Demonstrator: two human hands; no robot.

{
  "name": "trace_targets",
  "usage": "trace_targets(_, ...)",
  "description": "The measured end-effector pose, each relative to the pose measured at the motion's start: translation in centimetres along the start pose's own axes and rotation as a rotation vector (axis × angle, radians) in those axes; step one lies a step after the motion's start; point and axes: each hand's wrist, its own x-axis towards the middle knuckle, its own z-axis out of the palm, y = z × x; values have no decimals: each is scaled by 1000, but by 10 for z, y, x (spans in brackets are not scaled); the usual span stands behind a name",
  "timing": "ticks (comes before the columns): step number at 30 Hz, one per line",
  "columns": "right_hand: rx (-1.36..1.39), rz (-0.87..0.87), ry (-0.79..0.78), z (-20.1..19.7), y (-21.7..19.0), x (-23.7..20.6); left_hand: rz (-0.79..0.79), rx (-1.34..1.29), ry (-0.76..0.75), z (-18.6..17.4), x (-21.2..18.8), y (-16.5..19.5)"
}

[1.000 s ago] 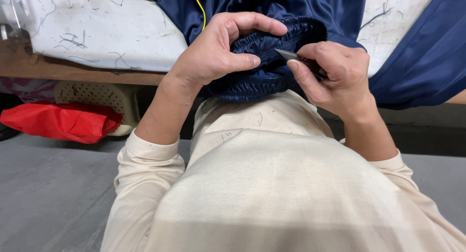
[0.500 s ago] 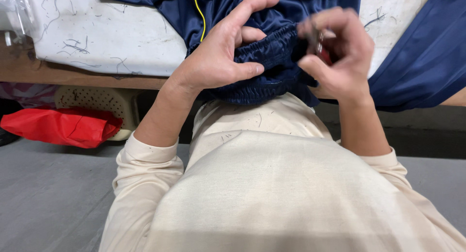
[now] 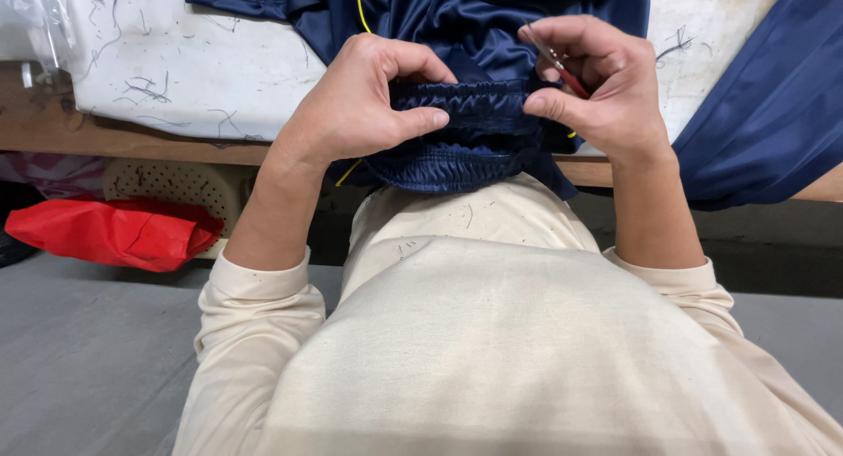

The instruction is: The person trims loose threads and excess fabric from the elastic waistband and seams of a navy blue garment using small scissors. They repeatedly reposition the garment to access different areas and continue cutting until the end of the clip.

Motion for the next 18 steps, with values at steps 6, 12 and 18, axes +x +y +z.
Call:
trace_targets(6, -13, -11, -2, 8, 2, -3, 20, -118, 17, 10, 6, 4)
trace_targets(12, -3, -93, 183, 12, 5, -3, -127, -435, 32, 18, 7, -4)
trace_targets(18, -277, -257, 242, 48, -20, -8, -182, -653, 49, 29, 5, -14)
